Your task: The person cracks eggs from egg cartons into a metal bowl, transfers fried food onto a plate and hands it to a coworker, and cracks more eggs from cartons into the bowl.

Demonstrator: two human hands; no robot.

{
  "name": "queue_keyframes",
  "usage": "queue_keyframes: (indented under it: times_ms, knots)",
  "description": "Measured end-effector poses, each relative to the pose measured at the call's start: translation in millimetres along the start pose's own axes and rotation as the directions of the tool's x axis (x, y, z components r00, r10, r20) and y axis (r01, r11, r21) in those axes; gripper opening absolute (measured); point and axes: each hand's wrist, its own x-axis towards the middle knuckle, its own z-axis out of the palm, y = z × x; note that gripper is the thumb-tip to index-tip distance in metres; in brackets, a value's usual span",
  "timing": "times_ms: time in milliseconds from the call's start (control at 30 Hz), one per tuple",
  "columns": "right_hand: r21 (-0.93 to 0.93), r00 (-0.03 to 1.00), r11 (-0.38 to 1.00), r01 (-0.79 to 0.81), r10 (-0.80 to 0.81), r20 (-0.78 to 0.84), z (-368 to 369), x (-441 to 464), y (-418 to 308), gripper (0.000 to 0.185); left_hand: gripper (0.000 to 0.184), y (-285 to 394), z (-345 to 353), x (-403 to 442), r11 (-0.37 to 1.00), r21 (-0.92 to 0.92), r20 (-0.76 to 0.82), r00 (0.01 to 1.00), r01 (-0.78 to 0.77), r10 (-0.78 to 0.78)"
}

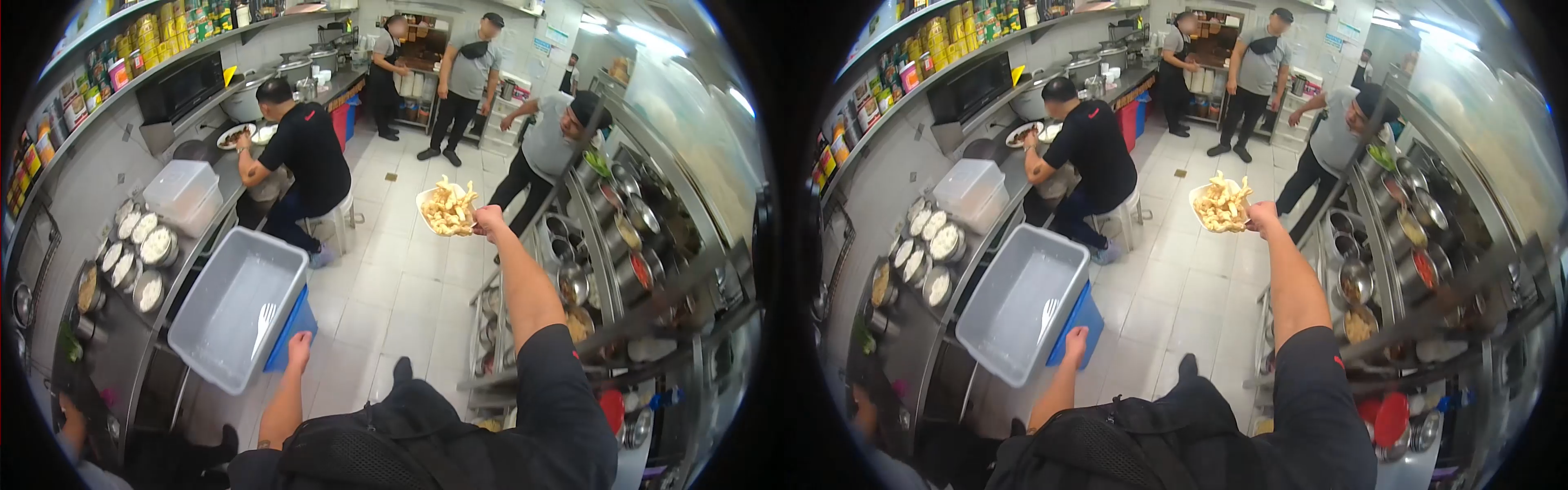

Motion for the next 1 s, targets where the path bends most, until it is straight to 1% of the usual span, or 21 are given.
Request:
queue_keyframes:
  times_ms: [33, 100, 133, 167, 200, 233, 267, 333, 400, 433, 467, 533, 567, 633, 667, 733, 800, 867, 900, 933, 1000]
  knots:
    - [0.067, 1.000, 0.998, 0.009, -0.007, -0.022, 8.6, 24.1, -14.2, 0.014, 0.036, 19.5, 13.5, 33.4, 1.000, -0.008, -0.007, 1.000, -0.011, 0.011]
    - [0.095, 1.000, 0.995, 0.015, -0.014, -0.007, 27.7, 79.9, -49.3, 0.013, 0.035, 51.3, 31.4, 88.5, 0.972, 0.192, 0.001, 0.990, -0.138, 0.140]
    - [0.124, 1.000, 0.992, 0.006, -0.007, 0.006, 35.4, 103.8, -63.4, 0.012, 0.035, 45.4, 38.4, 107.9, 0.971, 0.198, -0.004, 0.991, -0.131, 0.135]
    - [0.150, 0.999, 0.988, 0.032, -0.029, -0.026, 45.0, 125.3, -74.3, 0.013, 0.035, 24.1, 41.2, 122.3, 0.982, 0.177, -0.025, 0.997, -0.067, 0.073]
    - [0.154, 1.000, 0.988, 0.025, -0.023, -0.017, 51.9, 156.1, -86.5, 0.013, 0.036, 8.6, 46.0, 132.1, 0.989, 0.151, -0.044, 0.999, -0.001, 0.008]
    - [0.132, 0.999, 0.991, 0.033, -0.029, -0.028, 60.0, 190.3, -99.6, 0.014, 0.036, 3.8, 45.4, 129.1, 0.958, 0.254, -0.049, 0.991, 0.130, -0.121]
    - [0.112, 0.998, 0.993, 0.048, -0.044, -0.036, 70.5, 224.1, -114.5, 0.016, 0.038, -2.0, 49.8, 113.3, 0.960, 0.223, -0.131, 0.982, 0.166, -0.139]
    - [0.101, 0.999, 0.994, 0.043, -0.043, -0.009, 96.4, 285.1, -137.5, 0.019, 0.036, -30.5, 51.6, 89.9, 0.898, 0.355, -0.097, 0.965, 0.261, -0.242]
    - [0.245, 0.995, 0.969, 0.011, 0.014, -0.099, 122.2, 334.2, -163.4, 0.020, 0.036, -40.5, 62.1, 77.6, 0.830, 0.433, -0.066, 0.931, 0.350, -0.358]
    - [0.300, 0.999, 0.954, 0.014, 0.001, -0.047, 132.6, 357.4, -174.3, 0.021, 0.036, -44.4, 67.5, 77.9, 0.800, 0.458, -0.062, 0.911, 0.388, -0.407]
    - [0.293, 0.999, 0.955, 0.043, -0.034, -0.036, 144.6, 383.7, -186.5, 0.021, 0.035, -45.3, 72.4, 83.6, 0.773, 0.472, -0.066, 0.892, 0.423, -0.448]
    - [0.411, 0.999, 0.912, -0.016, 0.035, -0.041, 170.5, 432.9, -211.5, 0.022, 0.035, -41.4, 84.9, 106.4, 0.729, 0.492, -0.066, 0.855, 0.476, -0.514]
    - [0.404, 0.999, 0.915, -0.001, 0.014, -0.031, 182.4, 445.7, -230.8, 0.022, 0.035, -37.5, 91.7, 125.7, 0.723, 0.487, -0.066, 0.846, 0.489, -0.529]
    - [0.548, 0.996, 0.836, -0.002, 0.048, -0.070, 204.5, 467.6, -254.3, 0.022, 0.034, -30.2, 107.6, 176.0, 0.730, 0.476, -0.067, 0.848, 0.490, -0.526]
    - [0.546, 0.996, 0.838, -0.011, 0.056, -0.065, 217.8, 479.9, -259.8, 0.022, 0.034, -25.5, 116.6, 207.6, 0.756, 0.451, -0.065, 0.863, 0.474, -0.502]
    - [0.665, 0.991, 0.747, 0.007, 0.083, -0.103, 236.6, 511.0, -288.7, 0.027, 0.034, -6.7, 133.4, 279.6, 0.816, 0.378, -0.073, 0.893, 0.437, -0.444]
    - [0.620, 0.994, 0.784, 0.041, 0.028, -0.102, 257.2, 548.8, -314.8, 0.027, 0.033, 22.5, 144.9, 353.2, 0.887, 0.276, -0.098, 0.929, 0.370, -0.357]
    - [0.698, 0.993, 0.716, 0.017, 0.072, -0.098, 276.3, 570.6, -332.9, 0.028, 0.033, 60.9, 157.1, 416.4, 0.942, 0.163, -0.126, 0.954, 0.292, -0.274]
    - [0.761, 0.994, 0.648, 0.019, 0.069, -0.084, 285.4, 591.2, -337.7, 0.026, 0.033, 83.1, 161.2, 442.4, 0.962, 0.114, -0.140, 0.963, 0.248, -0.232]
    - [0.761, 0.995, 0.649, 0.007, 0.074, -0.072, 294.7, 611.9, -343.7, 0.026, 0.033, 104.9, 165.2, 465.2, 0.975, 0.077, -0.152, 0.969, 0.210, -0.197]
    - [0.786, 0.984, 0.617, -0.024, 0.155, -0.092, 310.5, 649.5, -355.9, 0.030, 0.032, 140.7, 173.7, 495.8, 0.987, 0.031, -0.161, 0.975, 0.157, -0.150]
